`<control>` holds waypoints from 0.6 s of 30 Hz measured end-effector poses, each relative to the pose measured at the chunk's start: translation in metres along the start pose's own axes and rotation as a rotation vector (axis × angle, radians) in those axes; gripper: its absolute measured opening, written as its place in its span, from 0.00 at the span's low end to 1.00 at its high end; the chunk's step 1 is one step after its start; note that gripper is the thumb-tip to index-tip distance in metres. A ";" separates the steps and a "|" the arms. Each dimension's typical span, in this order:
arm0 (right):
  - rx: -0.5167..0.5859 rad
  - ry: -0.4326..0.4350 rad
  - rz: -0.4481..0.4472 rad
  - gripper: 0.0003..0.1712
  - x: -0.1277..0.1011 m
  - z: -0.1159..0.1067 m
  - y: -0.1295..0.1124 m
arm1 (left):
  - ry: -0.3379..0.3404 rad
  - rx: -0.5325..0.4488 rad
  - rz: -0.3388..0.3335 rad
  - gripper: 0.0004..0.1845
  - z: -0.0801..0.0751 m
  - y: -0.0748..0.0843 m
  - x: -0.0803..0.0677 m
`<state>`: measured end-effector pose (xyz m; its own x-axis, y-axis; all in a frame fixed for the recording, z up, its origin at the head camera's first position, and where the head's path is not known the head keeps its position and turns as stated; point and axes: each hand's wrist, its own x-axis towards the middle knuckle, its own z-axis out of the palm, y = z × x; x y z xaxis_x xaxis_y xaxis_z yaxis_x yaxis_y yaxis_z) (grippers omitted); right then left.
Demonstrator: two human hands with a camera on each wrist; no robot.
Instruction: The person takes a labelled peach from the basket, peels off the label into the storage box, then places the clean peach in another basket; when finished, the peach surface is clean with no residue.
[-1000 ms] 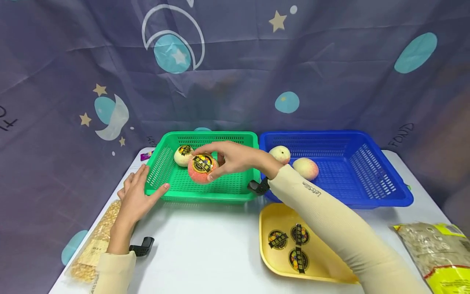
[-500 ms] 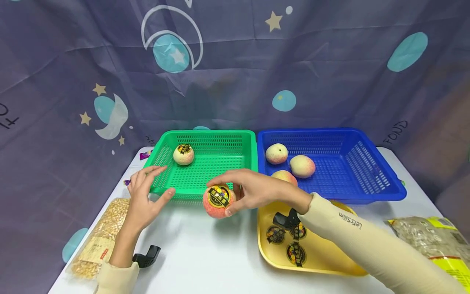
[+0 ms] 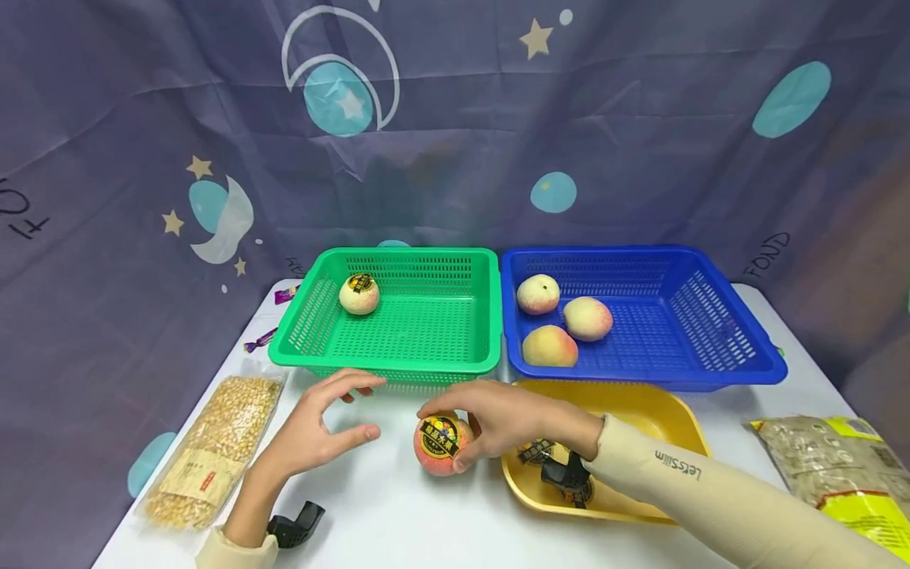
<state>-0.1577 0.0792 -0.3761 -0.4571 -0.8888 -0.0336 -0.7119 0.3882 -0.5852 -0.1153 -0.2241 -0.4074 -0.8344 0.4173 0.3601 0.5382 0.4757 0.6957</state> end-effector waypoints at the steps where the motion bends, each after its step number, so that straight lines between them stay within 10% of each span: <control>1: -0.020 -0.004 0.006 0.39 0.001 0.003 0.001 | -0.049 -0.011 -0.034 0.32 0.003 -0.002 0.000; 9: -0.129 -0.030 0.092 0.40 0.004 0.015 0.005 | -0.341 -0.063 -0.211 0.47 0.031 -0.008 0.004; 18: -0.257 0.030 0.073 0.45 -0.004 0.018 0.000 | -0.386 -0.089 -0.251 0.51 0.058 -0.012 0.012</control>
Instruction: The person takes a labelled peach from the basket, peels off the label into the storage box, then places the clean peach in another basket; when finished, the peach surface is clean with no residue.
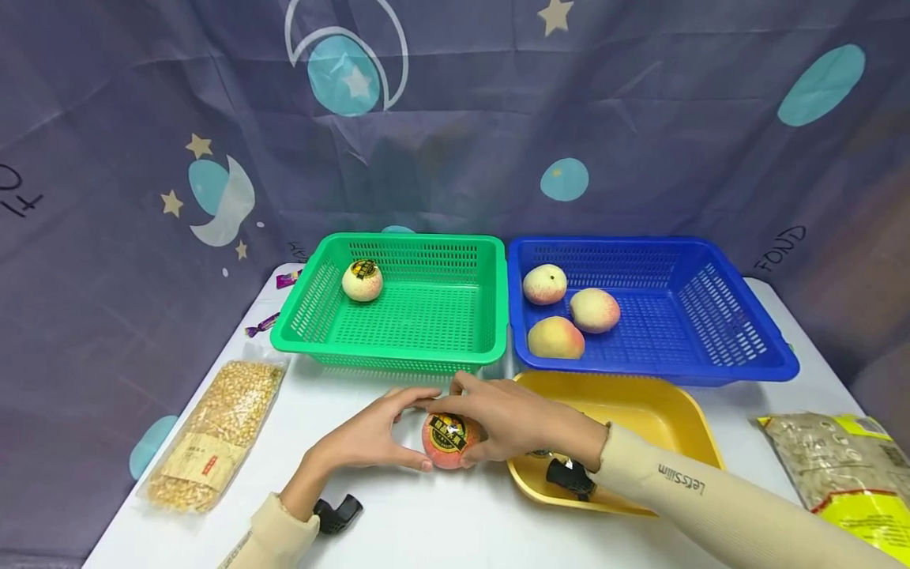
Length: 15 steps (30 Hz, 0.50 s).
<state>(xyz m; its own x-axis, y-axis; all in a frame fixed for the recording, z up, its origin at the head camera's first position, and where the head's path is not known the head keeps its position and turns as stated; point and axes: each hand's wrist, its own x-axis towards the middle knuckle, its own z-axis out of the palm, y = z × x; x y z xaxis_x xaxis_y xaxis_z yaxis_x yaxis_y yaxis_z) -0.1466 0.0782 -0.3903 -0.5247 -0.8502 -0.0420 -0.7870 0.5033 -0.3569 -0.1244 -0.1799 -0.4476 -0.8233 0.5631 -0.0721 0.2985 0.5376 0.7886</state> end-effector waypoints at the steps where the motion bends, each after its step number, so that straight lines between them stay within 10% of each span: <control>1: -0.005 0.013 -0.004 0.45 -0.002 0.000 0.000 | -0.006 -0.007 -0.007 0.51 0.001 0.001 0.003; 15: 0.166 0.121 -0.087 0.15 -0.005 -0.001 0.009 | -0.107 -0.031 0.025 0.39 0.005 0.008 0.024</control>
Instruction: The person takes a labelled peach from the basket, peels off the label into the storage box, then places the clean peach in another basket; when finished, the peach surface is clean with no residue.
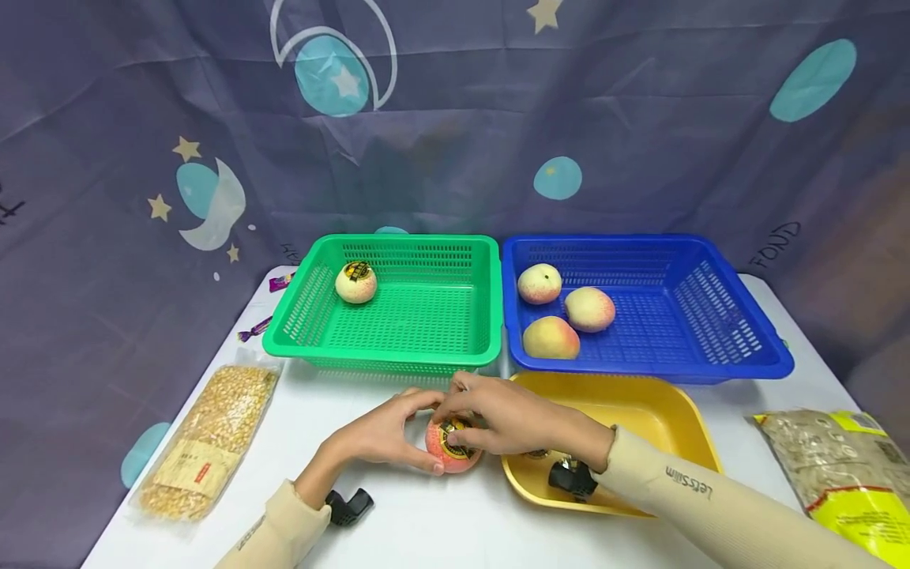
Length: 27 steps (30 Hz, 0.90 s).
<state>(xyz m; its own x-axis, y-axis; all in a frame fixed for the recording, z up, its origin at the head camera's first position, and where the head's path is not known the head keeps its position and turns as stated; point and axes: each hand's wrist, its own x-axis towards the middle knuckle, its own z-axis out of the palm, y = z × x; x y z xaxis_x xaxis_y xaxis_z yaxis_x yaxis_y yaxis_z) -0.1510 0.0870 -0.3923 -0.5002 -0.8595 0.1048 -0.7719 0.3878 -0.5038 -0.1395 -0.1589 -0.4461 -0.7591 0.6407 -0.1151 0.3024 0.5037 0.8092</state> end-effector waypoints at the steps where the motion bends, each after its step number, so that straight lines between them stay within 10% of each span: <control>1: 0.014 0.011 -0.003 0.12 0.000 -0.001 0.000 | -0.002 0.006 0.000 0.38 0.000 0.001 0.001; 15: 0.051 0.168 -0.028 0.06 -0.020 -0.021 -0.008 | -0.082 -0.026 0.043 0.37 -0.006 0.006 0.009; 27: 0.288 0.320 0.199 0.05 -0.096 -0.061 0.018 | -0.088 -0.037 0.022 0.37 -0.014 0.005 0.008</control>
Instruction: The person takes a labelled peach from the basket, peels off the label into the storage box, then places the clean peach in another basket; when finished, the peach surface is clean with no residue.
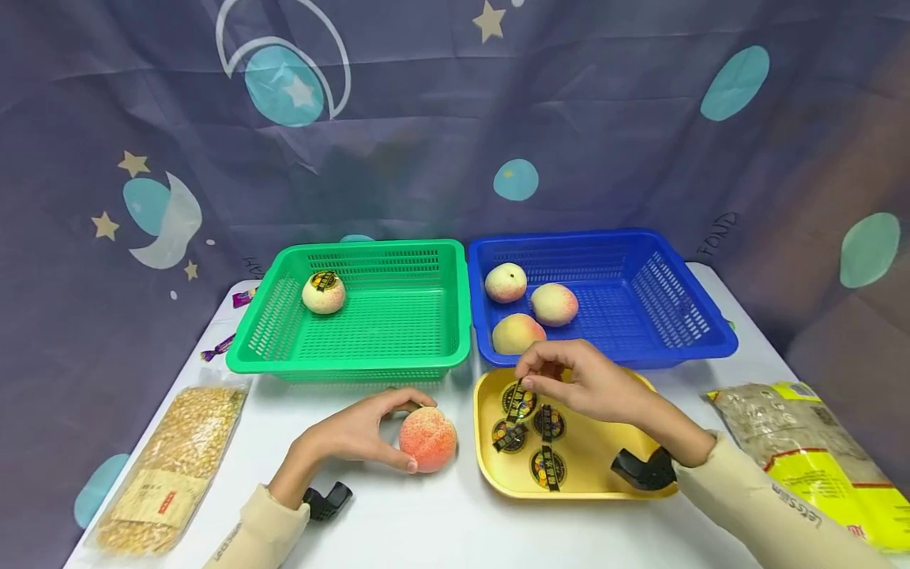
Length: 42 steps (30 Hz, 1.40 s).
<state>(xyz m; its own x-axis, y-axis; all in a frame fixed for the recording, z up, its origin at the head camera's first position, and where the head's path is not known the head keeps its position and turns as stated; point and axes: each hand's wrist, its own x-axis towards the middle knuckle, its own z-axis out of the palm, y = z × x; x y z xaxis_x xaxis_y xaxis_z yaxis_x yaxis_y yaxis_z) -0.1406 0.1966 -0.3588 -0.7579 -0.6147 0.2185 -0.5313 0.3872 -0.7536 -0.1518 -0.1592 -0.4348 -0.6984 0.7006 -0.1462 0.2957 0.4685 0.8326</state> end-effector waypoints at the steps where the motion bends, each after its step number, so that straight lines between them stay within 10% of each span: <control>1: -0.005 0.008 0.019 0.06 -0.005 -0.004 0.003 | -0.001 -0.001 -0.001 0.37 0.000 0.000 -0.001; 21: 0.049 -0.309 0.212 0.16 -0.074 -0.026 0.031 | -0.007 -0.022 -0.001 0.38 -0.007 -0.002 -0.005; 42: -0.031 -0.254 0.203 0.28 -0.090 -0.025 0.031 | -0.023 -0.030 0.032 0.38 -0.003 0.000 0.002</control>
<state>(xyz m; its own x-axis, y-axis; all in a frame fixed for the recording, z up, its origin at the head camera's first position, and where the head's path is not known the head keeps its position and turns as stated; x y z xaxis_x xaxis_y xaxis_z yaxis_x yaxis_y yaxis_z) -0.0982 0.2812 -0.3860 -0.7330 -0.6731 -0.0989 -0.3933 0.5378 -0.7457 -0.1548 -0.1595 -0.4334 -0.6737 0.7274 -0.1309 0.2977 0.4292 0.8527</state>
